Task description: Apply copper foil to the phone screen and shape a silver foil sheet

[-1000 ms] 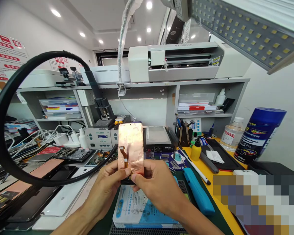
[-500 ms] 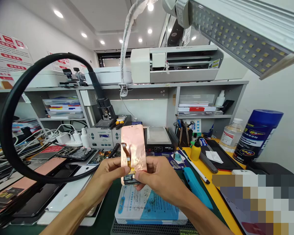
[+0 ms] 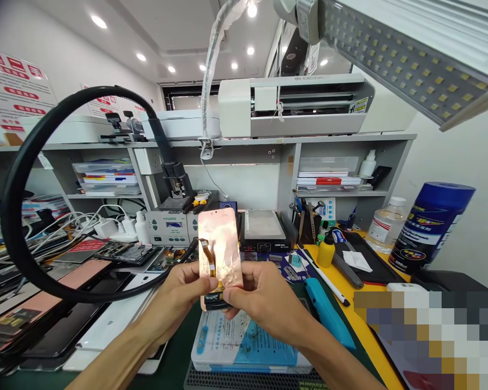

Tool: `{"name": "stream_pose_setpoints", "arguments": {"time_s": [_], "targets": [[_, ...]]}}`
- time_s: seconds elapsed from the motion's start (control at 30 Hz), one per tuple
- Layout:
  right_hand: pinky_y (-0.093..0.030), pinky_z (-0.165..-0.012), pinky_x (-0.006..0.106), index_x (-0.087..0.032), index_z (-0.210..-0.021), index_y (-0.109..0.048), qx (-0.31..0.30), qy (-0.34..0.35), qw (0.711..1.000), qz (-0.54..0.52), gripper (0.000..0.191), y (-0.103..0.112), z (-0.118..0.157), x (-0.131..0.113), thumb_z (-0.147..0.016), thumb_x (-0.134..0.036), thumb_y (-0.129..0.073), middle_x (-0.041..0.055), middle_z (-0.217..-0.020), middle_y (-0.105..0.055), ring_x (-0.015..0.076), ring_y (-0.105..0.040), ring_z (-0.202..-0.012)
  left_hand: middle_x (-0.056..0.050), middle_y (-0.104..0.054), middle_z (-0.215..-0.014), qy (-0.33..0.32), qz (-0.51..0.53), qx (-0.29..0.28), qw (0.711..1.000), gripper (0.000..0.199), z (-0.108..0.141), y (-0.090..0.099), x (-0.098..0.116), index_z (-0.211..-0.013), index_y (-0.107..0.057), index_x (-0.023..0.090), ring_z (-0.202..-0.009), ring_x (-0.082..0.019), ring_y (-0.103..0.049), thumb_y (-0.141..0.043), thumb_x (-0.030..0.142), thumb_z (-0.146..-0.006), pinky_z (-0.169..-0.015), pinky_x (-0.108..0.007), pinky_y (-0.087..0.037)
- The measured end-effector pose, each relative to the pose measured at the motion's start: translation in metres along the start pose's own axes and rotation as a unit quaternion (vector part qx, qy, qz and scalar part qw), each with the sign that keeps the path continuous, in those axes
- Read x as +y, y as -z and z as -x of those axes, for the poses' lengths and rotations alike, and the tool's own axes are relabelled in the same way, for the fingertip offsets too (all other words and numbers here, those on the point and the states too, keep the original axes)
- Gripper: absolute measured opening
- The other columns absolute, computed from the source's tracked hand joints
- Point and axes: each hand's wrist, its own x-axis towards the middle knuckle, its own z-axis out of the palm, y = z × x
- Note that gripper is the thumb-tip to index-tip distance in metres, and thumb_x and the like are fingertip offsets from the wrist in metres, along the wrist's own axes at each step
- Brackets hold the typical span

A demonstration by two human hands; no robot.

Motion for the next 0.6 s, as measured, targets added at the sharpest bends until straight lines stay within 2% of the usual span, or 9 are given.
{"name": "stream_pose_setpoints", "arguments": {"time_s": [0.27,0.43,0.6], "targets": [[-0.057,-0.065,0.032,-0.014,-0.076,-0.065,0.007,-0.004,1.0,0.008,0.01,-0.003,0.002,-0.001,-0.082,-0.021,-0.069,-0.0001,-0.072,-0.059,0.0142,-0.056,-0.067,0.001,-0.055,-0.062,0.004,0.023,0.03,0.999,0.017,0.0,-0.006,-0.008,-0.069,-0.065,0.014,-0.061,-0.013,-0.048,-0.075,0.026,-0.076,-0.056,-0.025,-0.036],[-0.057,-0.066,0.032,-0.015,-0.079,-0.064,0.01,-0.002,0.999,0.035,0.005,-0.003,0.002,0.004,-0.084,-0.016,-0.064,0.0003,-0.074,-0.061,0.0149,-0.059,-0.067,0.0,-0.056,-0.06,0.008,0.023,0.014,1.0,0.015,0.001,-0.012,-0.006,-0.07,-0.065,0.014,-0.062,-0.014,-0.053,-0.073,0.025,-0.077,-0.059,-0.025,-0.04],[-0.058,-0.065,0.033,-0.015,-0.076,-0.063,0.011,-0.007,1.0,0.004,0.009,-0.001,0.0,0.0,-0.082,-0.018,-0.069,-0.0009,-0.072,-0.058,0.0149,-0.059,-0.067,0.001,-0.055,-0.061,0.013,0.01,0.013,1.0,0.018,0.0,-0.006,-0.007,-0.072,-0.067,0.013,-0.055,-0.01,-0.044,-0.071,0.028,-0.081,-0.051,-0.023,-0.034]]}}
